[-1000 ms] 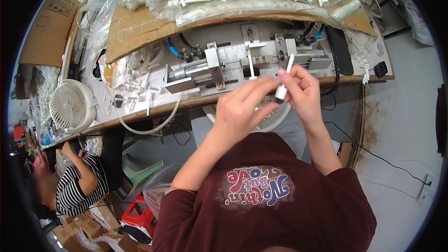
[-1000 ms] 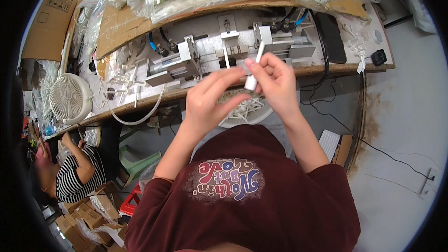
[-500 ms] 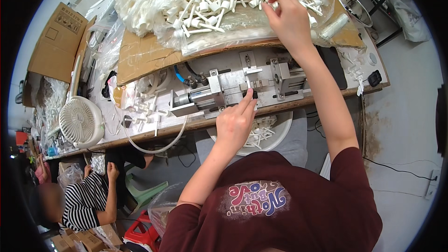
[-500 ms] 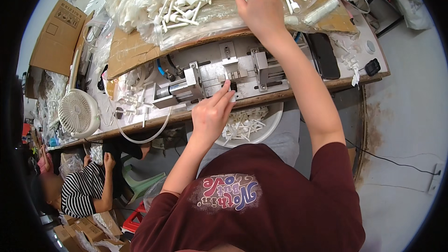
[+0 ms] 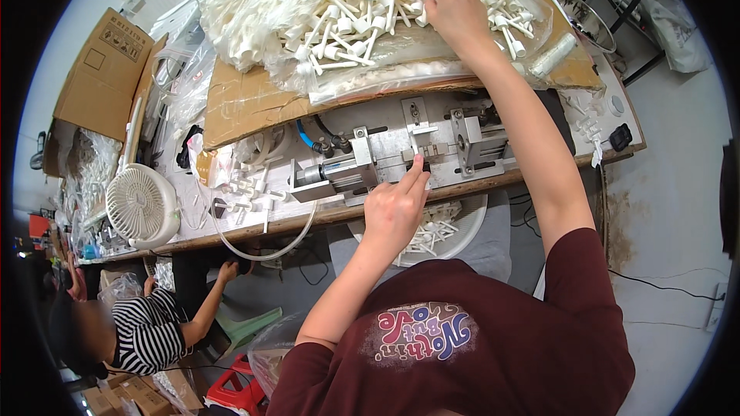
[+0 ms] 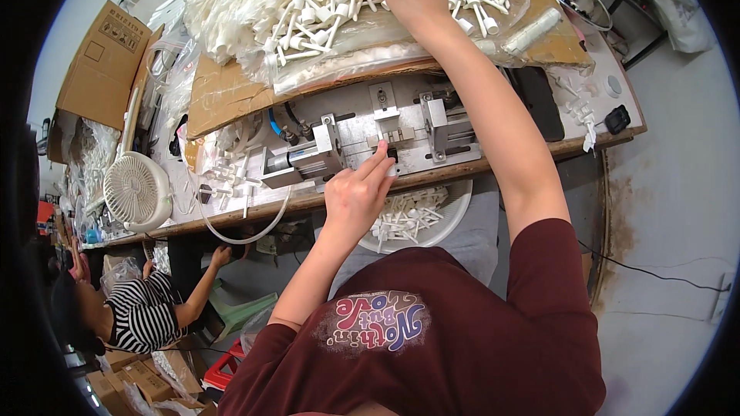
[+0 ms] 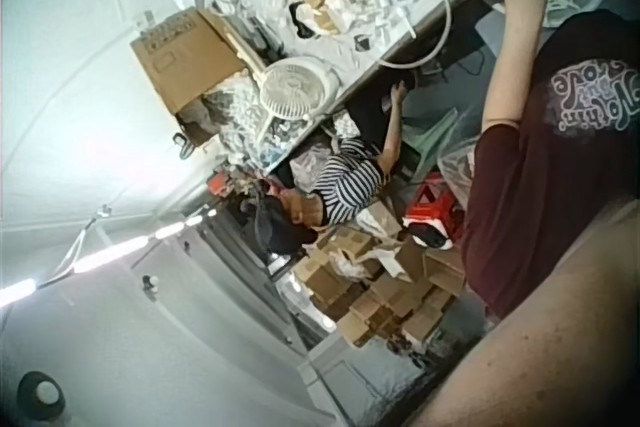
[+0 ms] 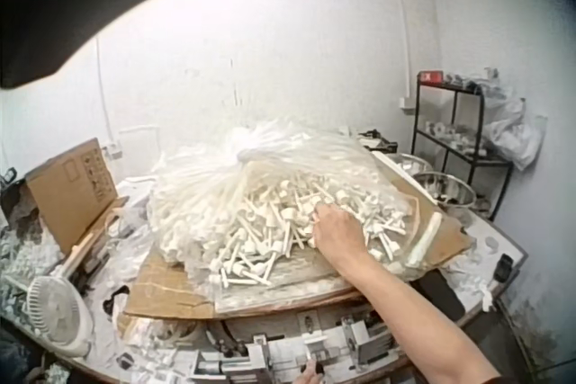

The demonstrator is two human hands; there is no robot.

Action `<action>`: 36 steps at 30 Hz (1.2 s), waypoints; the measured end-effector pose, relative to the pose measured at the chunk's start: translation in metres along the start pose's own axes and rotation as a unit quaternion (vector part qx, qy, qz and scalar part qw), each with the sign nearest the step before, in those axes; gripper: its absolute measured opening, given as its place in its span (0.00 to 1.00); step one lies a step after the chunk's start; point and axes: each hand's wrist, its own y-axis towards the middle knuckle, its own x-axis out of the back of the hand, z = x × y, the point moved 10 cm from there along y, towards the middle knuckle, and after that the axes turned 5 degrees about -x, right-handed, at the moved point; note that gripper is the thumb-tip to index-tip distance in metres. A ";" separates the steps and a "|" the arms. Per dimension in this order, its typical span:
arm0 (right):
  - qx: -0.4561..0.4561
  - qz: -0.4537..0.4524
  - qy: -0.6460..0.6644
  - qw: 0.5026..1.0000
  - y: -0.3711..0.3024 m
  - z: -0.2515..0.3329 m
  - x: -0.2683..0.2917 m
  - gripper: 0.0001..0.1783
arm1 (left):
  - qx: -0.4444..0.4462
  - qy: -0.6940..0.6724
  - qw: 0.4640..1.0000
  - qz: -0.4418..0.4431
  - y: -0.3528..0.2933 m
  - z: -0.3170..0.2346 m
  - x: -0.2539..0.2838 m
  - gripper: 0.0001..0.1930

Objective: Manually assemble small white plastic pump or nozzle components using a jig or small pneumatic press on a workbench.

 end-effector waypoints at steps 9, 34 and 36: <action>-0.076 0.050 0.168 0.982 -0.020 -0.026 0.021 0.12 | -0.001 -0.001 1.000 -0.003 -0.001 0.001 0.000 0.13; -0.228 0.478 0.631 0.566 -0.186 0.074 0.065 0.04 | 0.143 -0.354 0.923 -0.041 0.011 0.015 0.057 0.09; -0.219 0.491 0.614 0.578 -0.193 0.079 0.075 0.04 | 0.185 -0.341 0.920 -0.063 0.007 0.019 0.058 0.17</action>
